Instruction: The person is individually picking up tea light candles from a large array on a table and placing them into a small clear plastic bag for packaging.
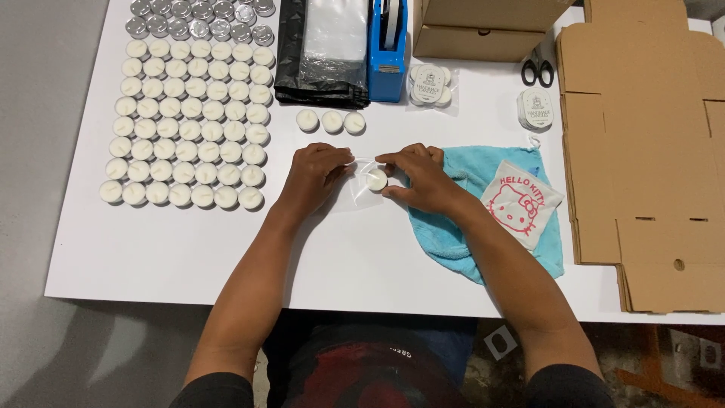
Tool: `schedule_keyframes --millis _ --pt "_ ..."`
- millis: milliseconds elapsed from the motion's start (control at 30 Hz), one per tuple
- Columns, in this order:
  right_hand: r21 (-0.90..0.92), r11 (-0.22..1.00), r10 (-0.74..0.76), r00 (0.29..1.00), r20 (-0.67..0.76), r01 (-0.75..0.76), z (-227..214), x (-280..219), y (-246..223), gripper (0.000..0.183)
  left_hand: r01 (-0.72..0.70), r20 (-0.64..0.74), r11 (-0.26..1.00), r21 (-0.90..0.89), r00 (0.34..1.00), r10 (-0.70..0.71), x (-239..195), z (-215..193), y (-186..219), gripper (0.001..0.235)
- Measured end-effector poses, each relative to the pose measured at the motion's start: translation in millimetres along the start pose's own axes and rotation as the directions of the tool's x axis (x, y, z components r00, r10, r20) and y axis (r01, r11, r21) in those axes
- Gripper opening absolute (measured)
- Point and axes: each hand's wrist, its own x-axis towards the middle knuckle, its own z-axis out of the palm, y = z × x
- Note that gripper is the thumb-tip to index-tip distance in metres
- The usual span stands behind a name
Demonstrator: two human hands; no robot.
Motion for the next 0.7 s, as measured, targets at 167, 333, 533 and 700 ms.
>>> schedule_keyframes --millis 167,333,533,700 --pt "0.063 0.997 0.039 0.999 0.005 -0.039 -8 -1 -13 0.051 -0.014 0.025 1.000 0.015 1.000 0.014 0 4 -3 0.013" --pt "0.071 0.997 0.042 0.999 0.013 -0.043 -7 -4 -17 0.047 -0.024 0.067 1.000 0.003 0.998 0.024 -1 -1 6 0.015" --pt "0.072 0.996 0.051 0.999 0.009 -0.052 -11 -2 -20 0.039 -0.042 0.093 0.998 -0.047 0.995 0.046 -2 -5 6 0.012" --pt "-0.169 0.985 0.019 0.997 -0.075 -0.032 -11 18 0 0.026 -0.030 0.115 0.998 -0.048 0.993 0.035 -1 -7 6 0.015"
